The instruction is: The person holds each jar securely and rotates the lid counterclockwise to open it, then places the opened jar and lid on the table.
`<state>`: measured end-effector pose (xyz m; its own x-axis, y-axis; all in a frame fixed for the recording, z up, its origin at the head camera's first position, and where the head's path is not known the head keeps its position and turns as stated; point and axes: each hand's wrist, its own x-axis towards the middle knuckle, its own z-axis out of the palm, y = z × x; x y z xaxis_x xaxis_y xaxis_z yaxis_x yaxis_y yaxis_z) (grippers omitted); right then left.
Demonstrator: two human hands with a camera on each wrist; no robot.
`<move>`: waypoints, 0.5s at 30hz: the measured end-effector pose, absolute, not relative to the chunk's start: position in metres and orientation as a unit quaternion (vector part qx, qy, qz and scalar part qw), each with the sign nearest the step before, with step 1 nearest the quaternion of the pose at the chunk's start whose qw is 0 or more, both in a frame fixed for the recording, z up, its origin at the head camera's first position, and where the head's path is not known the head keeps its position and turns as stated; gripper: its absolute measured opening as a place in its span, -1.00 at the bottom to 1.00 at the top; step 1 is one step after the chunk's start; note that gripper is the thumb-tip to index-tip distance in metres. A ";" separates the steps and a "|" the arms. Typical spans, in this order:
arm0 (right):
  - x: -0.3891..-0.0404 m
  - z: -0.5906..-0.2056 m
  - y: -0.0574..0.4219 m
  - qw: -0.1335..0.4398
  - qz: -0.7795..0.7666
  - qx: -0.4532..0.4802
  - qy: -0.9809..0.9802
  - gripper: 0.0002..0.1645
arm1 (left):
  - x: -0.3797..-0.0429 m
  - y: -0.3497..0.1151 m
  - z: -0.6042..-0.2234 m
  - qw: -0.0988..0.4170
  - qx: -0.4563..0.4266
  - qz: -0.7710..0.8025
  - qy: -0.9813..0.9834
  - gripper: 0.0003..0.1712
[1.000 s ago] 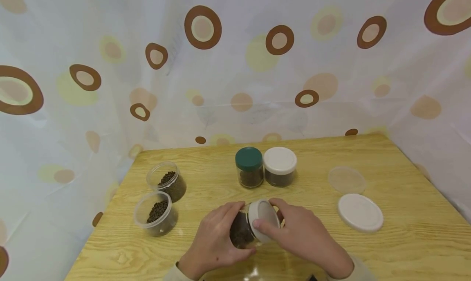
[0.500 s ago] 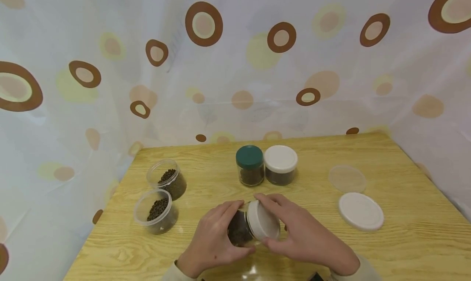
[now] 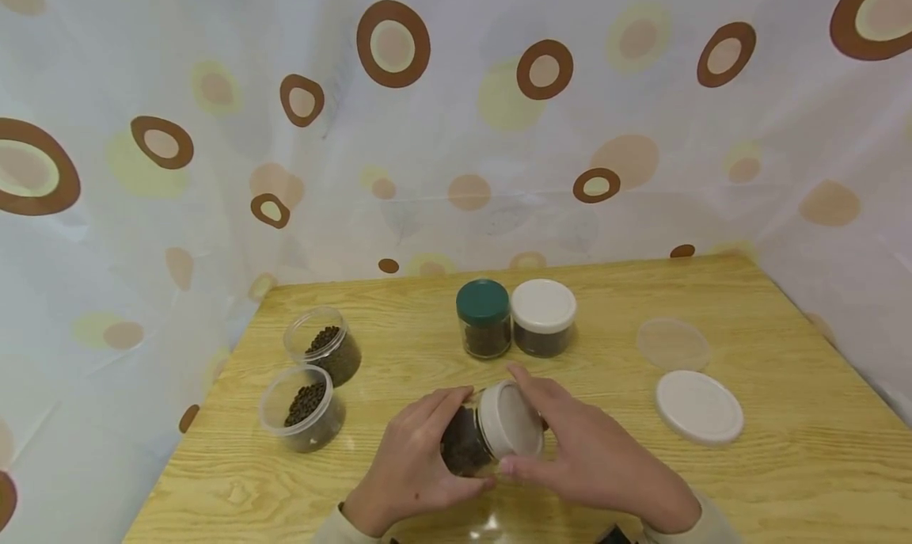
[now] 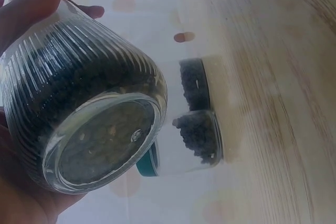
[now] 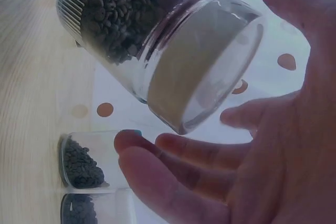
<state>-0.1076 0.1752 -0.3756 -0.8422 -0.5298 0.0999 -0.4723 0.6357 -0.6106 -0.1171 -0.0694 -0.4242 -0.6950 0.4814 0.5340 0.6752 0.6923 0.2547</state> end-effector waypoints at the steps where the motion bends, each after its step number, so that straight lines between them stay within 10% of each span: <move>1: -0.108 -0.376 0.176 0.044 -0.322 -0.265 0.908 -0.02 | -0.117 -0.069 -0.424 0.219 -0.323 -0.220 -0.894 0.09; 15: -0.111 -0.369 0.164 0.114 -0.326 -0.126 0.930 -0.33 | -0.116 -0.069 -0.425 0.219 -0.321 -0.200 -0.899 0.08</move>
